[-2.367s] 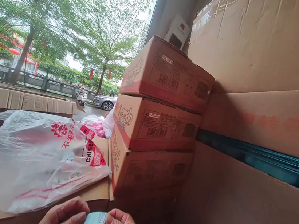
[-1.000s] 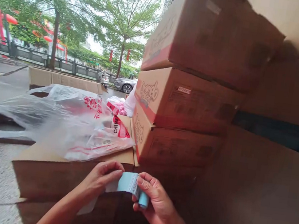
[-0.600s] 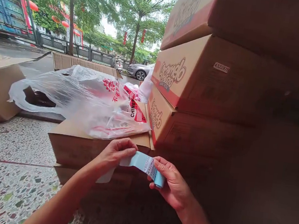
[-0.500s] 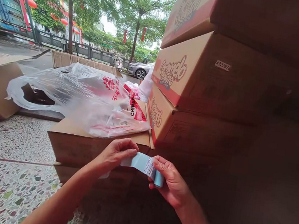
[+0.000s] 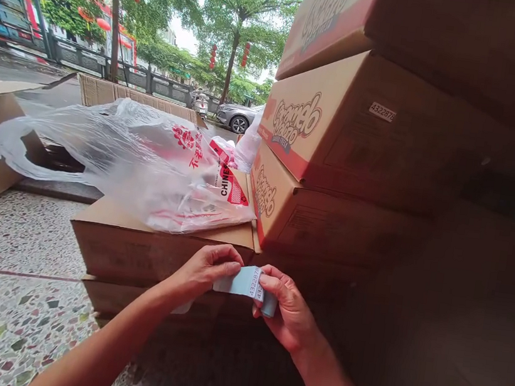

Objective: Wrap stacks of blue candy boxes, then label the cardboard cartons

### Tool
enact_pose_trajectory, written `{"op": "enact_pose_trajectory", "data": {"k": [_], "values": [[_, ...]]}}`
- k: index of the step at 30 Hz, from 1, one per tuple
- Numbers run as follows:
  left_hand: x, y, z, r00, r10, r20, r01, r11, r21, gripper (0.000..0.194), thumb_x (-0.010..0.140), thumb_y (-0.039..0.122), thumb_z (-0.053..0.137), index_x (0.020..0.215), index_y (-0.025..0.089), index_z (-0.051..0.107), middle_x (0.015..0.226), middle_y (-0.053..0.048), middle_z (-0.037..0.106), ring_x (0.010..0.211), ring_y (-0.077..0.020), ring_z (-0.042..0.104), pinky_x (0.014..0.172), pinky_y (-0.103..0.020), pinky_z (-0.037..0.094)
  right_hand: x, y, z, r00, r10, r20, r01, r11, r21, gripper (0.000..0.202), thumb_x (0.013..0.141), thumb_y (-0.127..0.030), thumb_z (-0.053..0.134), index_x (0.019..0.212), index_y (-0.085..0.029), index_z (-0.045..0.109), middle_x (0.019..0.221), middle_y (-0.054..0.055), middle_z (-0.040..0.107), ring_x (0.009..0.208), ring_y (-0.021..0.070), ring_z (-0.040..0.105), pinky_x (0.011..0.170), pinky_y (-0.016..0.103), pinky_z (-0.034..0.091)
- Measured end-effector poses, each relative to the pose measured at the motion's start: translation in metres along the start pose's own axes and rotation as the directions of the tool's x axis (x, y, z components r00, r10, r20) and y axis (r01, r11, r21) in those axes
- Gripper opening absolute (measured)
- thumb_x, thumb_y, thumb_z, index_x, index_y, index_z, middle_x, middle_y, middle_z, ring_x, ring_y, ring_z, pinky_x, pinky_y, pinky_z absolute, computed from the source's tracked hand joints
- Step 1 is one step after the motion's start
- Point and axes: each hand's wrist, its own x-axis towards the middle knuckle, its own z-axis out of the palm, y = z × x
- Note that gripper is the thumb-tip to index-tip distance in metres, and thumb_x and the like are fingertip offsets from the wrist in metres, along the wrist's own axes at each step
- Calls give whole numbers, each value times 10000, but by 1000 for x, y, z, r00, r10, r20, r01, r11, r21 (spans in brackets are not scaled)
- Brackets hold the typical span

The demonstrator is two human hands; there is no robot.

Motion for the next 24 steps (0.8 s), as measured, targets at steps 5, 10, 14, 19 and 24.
{"op": "enact_pose_trajectory", "data": {"k": [5,10,14,19,24], "values": [[-1,1,8,1000,-1,-7,2,996,89,271,815,377,524,824,122,612,721,-1,568,659,-98,461,602,-202,362,2,3,-1,1000,2,10,-2,1000,-11,242,644,-303,771,685,-154,586,511,-56,519,419,53,419,387,167,459],[-7,7,13,987,101,-126,-72,974,217,295,863,374,467,956,155,641,839,-27,652,730,-122,554,669,-216,420,4,4,-4,1000,11,-5,-11,1000,-28,288,636,-342,790,702,-155,581,536,-60,514,444,55,434,401,166,458],[-10,11,14,965,196,-173,-148,955,256,249,865,338,483,901,161,654,873,-37,664,788,-137,588,740,-229,440,4,4,-5,1000,12,0,-12,1000,-27,298,641,-357,792,698,-159,577,547,-60,518,456,58,444,407,168,455],[-12,14,15,954,244,-175,-189,941,279,224,864,321,506,875,159,660,833,-31,642,773,-128,583,722,-217,435,3,4,-4,1000,-17,-19,17,1000,-21,294,647,-355,795,706,-160,583,546,-56,532,469,61,455,417,168,459],[-15,19,18,963,230,-138,-189,948,256,219,868,306,506,876,153,662,827,-28,644,747,-119,581,702,-208,435,2,5,-5,999,-42,1,42,999,-28,282,664,-344,790,699,-158,581,542,-48,545,478,70,471,414,175,468]]}}
